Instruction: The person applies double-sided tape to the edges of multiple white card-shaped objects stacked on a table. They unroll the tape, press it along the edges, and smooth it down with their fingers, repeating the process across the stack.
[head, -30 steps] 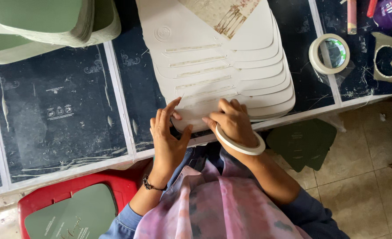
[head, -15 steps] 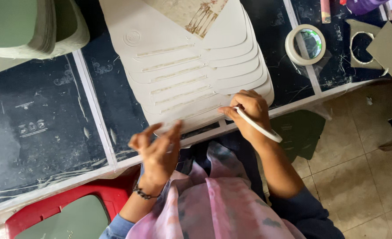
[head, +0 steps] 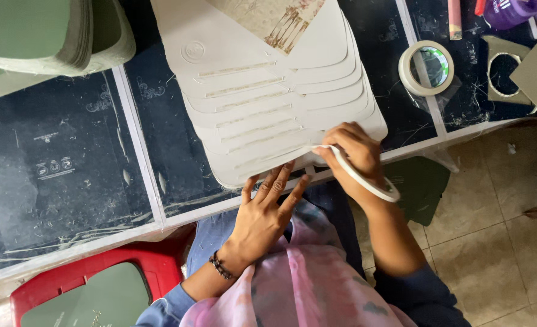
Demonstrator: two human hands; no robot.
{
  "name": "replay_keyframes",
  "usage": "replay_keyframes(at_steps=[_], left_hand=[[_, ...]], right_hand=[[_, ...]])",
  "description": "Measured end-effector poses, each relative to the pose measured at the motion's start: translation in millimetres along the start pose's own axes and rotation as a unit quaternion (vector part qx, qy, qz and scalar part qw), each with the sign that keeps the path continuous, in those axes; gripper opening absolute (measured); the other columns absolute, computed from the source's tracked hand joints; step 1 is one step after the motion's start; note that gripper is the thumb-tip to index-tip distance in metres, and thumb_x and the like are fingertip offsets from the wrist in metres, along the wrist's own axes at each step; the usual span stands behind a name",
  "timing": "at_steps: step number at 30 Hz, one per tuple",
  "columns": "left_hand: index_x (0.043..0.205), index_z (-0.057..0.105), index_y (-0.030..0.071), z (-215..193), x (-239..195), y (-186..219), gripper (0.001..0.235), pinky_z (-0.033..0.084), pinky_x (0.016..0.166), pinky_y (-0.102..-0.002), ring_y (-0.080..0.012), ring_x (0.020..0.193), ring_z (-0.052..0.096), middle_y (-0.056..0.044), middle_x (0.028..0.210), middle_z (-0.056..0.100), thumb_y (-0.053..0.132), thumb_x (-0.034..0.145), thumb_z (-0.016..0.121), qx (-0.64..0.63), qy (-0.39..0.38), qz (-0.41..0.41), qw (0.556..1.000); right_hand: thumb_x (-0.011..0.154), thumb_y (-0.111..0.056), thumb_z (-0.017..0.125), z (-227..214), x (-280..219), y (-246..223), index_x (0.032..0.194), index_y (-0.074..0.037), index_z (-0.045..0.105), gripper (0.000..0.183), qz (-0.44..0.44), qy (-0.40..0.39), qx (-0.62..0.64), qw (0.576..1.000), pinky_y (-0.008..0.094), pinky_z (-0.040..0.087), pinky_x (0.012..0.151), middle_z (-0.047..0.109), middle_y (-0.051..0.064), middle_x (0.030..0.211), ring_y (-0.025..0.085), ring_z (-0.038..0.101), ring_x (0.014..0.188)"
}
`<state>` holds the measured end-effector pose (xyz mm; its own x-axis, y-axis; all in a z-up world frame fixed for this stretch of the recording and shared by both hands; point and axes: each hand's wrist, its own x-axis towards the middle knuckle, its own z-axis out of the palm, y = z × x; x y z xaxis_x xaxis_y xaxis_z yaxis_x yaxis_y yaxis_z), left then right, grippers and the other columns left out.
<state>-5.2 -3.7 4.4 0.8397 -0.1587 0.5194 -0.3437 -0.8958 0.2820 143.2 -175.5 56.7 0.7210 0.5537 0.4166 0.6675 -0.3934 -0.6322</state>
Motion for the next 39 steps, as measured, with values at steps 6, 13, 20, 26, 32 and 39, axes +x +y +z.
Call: replay_keyframes(at_steps=[6, 13, 20, 26, 32, 39], left_hand=[[0.13, 0.068, 0.007, -14, 28, 2, 0.038, 0.052, 0.103, -0.044, -0.0351, 0.12, 0.07, -0.02, 0.13, 0.07, 0.014, 0.093, 0.067, -0.078, 0.006, -0.02, 0.997], [0.147, 0.057, -0.002, 25, 37, 4, 0.077, 0.043, 0.115, -0.047, -0.0338, 0.125, 0.063, -0.02, 0.141, 0.06, 0.031, 0.082, 0.081, 0.038, -0.025, -0.058, 0.997], [0.14, 0.064, -0.002, 20, 49, 8, 0.049, 0.05, 0.102, -0.045, -0.0277, 0.113, 0.064, -0.014, 0.128, 0.06, 0.014, 0.094, 0.064, 0.186, 0.007, -0.001, 0.983], [0.14, 0.063, -0.004, 19, 43, 3, 0.059, 0.052, 0.098, -0.047, -0.0335, 0.113, 0.061, -0.016, 0.129, 0.059, 0.005, 0.082, 0.059, 0.128, -0.016, -0.029, 0.991], [0.148, 0.056, 0.008, -29, 11, -45, 0.068, 0.047, 0.103, -0.038, -0.0321, 0.112, 0.059, -0.007, 0.115, 0.066, -0.011, 0.083, 0.064, -0.169, 0.066, -0.264, 0.947], [0.142, 0.061, 0.023, -54, -5, -71, 0.057, 0.036, 0.094, -0.037, -0.0219, 0.1, 0.055, 0.011, 0.099, 0.077, 0.01, 0.087, 0.07, -0.27, 0.044, -0.381, 0.883]], right_hand=[[0.09, -0.009, 0.082, 7, 0, 13, 0.085, -0.007, 0.069, 0.013, -0.02, -0.037, -0.007, 0.999, 0.039, 0.055, 0.083, 0.071, 0.008, 0.095, 0.03, 0.069, 0.09], [0.101, 0.0, 0.066, 7, -2, -3, 0.113, 0.003, 0.075, 0.015, 0.034, -0.006, -0.029, 0.999, 0.047, 0.056, 0.081, 0.07, 0.018, 0.1, 0.039, 0.071, 0.095], [0.105, -0.011, 0.066, 31, -30, 39, 0.081, -0.005, 0.057, 0.027, -0.056, 0.097, -0.144, 0.983, 0.044, 0.05, 0.071, 0.051, 0.009, 0.076, 0.037, 0.057, 0.072], [0.107, -0.011, 0.059, 13, -27, 4, 0.075, -0.007, 0.061, 0.033, 0.112, 0.159, 0.062, 0.979, 0.032, 0.047, 0.064, 0.061, 0.006, 0.062, 0.02, 0.063, 0.064], [0.094, -0.006, 0.072, 49, -7, -28, 0.075, -0.002, 0.075, 0.02, 0.112, -0.068, 0.179, 0.975, 0.04, 0.053, 0.087, 0.068, 0.015, 0.092, 0.032, 0.068, 0.09], [0.097, -0.019, 0.073, 78, 3, -57, 0.063, -0.009, 0.07, 0.035, 0.073, -0.072, 0.085, 0.991, 0.039, 0.049, 0.081, 0.056, 0.006, 0.09, 0.03, 0.06, 0.084]])
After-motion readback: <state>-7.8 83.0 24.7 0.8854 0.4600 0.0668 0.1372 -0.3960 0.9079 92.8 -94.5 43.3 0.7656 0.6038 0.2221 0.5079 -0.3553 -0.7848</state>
